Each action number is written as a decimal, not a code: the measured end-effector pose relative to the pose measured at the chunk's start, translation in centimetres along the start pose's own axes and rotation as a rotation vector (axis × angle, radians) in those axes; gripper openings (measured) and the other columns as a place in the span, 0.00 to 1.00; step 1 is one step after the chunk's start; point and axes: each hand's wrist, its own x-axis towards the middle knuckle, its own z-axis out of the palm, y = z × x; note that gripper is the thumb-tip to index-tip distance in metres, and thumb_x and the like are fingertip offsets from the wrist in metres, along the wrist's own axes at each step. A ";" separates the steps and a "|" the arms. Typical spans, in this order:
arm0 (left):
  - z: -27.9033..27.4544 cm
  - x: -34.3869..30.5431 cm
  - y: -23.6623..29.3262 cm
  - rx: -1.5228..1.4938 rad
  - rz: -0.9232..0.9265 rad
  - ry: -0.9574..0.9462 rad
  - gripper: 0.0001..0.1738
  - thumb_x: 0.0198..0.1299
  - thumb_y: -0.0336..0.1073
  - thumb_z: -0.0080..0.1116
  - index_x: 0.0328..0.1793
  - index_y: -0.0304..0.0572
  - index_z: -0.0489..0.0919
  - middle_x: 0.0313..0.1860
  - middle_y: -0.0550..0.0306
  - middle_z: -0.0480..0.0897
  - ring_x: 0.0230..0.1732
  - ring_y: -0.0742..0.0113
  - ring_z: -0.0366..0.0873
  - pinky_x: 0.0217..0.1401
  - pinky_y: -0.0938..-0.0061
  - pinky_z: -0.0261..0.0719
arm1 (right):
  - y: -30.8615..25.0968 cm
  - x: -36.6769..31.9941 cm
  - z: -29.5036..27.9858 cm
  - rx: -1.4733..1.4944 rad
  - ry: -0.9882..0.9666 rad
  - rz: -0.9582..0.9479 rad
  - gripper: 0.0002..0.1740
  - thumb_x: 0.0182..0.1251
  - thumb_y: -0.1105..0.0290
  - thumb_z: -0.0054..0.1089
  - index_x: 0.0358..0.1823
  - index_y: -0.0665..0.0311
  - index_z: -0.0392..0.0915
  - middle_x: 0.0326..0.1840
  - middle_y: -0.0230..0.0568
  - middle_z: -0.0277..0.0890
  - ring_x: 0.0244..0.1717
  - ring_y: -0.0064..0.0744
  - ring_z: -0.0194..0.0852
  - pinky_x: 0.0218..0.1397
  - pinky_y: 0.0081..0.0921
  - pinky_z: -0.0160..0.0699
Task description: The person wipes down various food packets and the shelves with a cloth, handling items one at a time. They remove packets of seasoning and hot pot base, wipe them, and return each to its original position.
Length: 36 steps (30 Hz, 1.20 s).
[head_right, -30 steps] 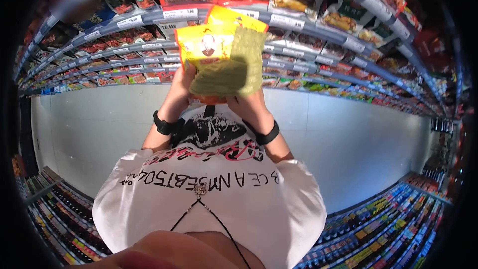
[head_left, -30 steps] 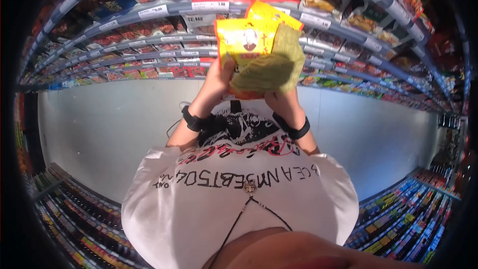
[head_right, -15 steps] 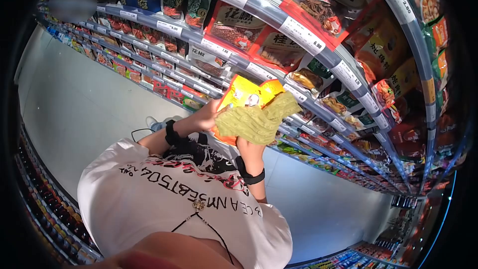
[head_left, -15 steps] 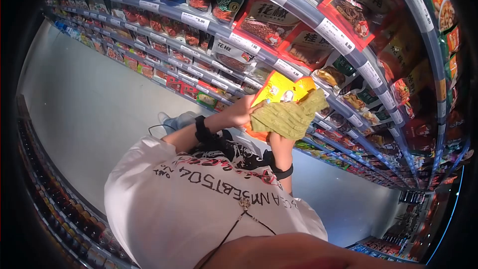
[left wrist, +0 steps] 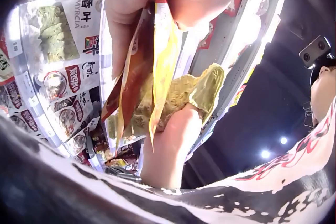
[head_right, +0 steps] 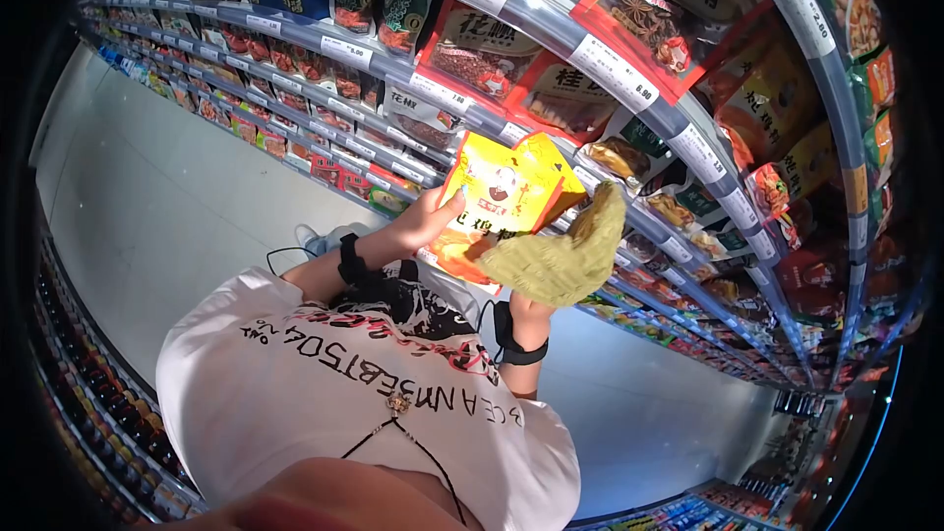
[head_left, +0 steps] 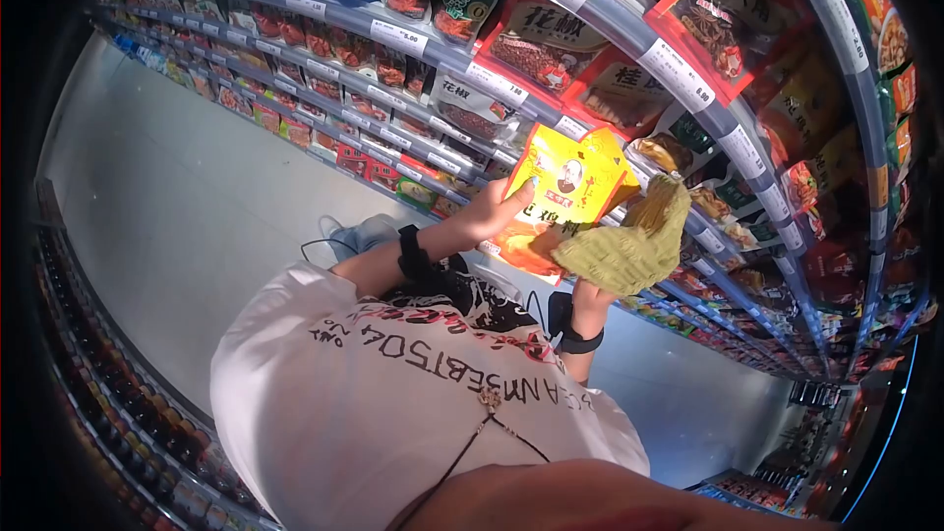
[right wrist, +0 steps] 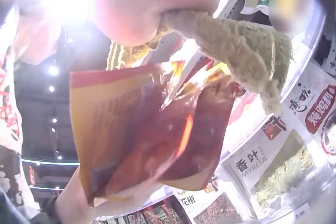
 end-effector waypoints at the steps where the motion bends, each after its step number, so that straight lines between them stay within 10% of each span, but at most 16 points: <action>1: -0.1 0.2 -0.1 0.009 0.025 0.025 0.23 0.63 0.45 0.37 0.53 0.31 0.65 0.44 0.58 0.73 0.44 0.77 0.67 0.49 0.79 0.65 | -0.4 0.0 -0.1 0.017 -0.221 -0.089 0.15 0.56 0.75 0.45 0.46 0.73 0.67 0.45 0.47 0.69 0.45 0.37 0.68 0.51 0.33 0.64; 2: -0.1 0.3 -0.2 0.010 0.024 0.026 0.23 0.63 0.45 0.37 0.53 0.31 0.65 0.44 0.58 0.73 0.44 0.77 0.67 0.49 0.79 0.65 | -1.0 0.1 -0.2 0.035 -0.443 -0.179 0.18 0.56 0.72 0.47 0.48 0.72 0.66 0.49 0.49 0.66 0.50 0.42 0.66 0.56 0.37 0.59; 4: 0.0 0.3 0.3 -0.025 0.104 0.102 0.23 0.63 0.45 0.36 0.53 0.32 0.65 0.44 0.59 0.73 0.43 0.77 0.68 0.48 0.79 0.66 | -5.7 2.0 1.8 -0.560 -0.285 -0.414 0.24 0.50 0.71 0.51 0.50 0.72 0.63 0.60 0.56 0.53 0.61 0.53 0.50 0.63 0.44 0.44; 5: -0.1 0.4 0.4 -0.072 -0.079 0.136 0.21 0.62 0.46 0.39 0.48 0.32 0.69 0.39 0.59 0.75 0.40 0.79 0.67 0.44 0.79 0.67 | -5.9 1.8 2.3 -0.558 -0.283 -0.413 0.24 0.50 0.71 0.51 0.50 0.72 0.63 0.60 0.56 0.53 0.61 0.53 0.50 0.63 0.44 0.44; 7: -0.8 0.8 -1.3 0.071 0.136 0.050 0.21 0.61 0.46 0.43 0.47 0.32 0.69 0.35 0.59 0.75 0.36 0.79 0.67 0.38 0.79 0.68 | -6.0 1.5 2.8 -0.673 -0.536 -0.347 0.29 0.42 0.74 0.50 0.52 0.67 0.63 0.65 0.57 0.40 0.66 0.58 0.34 0.64 0.52 0.36; 14: -0.4 -0.4 0.3 0.146 0.136 -0.043 0.22 0.62 0.46 0.40 0.48 0.32 0.68 0.35 0.59 0.75 0.36 0.78 0.67 0.37 0.79 0.67 | -3.6 3.7 3.0 -0.169 -0.172 -0.124 0.30 0.52 0.76 0.45 0.59 0.73 0.52 0.67 0.57 0.35 0.68 0.55 0.27 0.67 0.42 0.30; 18: -0.1 -0.6 1.0 0.168 0.249 -0.066 0.21 0.63 0.45 0.37 0.49 0.32 0.68 0.37 0.58 0.75 0.37 0.78 0.67 0.39 0.78 0.67 | 0.4 2.4 2.5 0.089 -0.024 0.111 0.33 0.53 0.71 0.52 0.59 0.72 0.51 0.63 0.57 0.47 0.63 0.48 0.49 0.62 0.35 0.49; 36: 1.1 -0.1 1.3 0.202 0.203 -0.008 0.21 0.61 0.40 0.40 0.55 0.32 0.61 0.46 0.55 0.72 0.47 0.75 0.66 0.50 0.78 0.63 | 0.4 0.3 0.9 0.418 0.100 0.300 0.31 0.53 0.72 0.53 0.58 0.72 0.54 0.59 0.54 0.53 0.57 0.44 0.55 0.58 0.33 0.54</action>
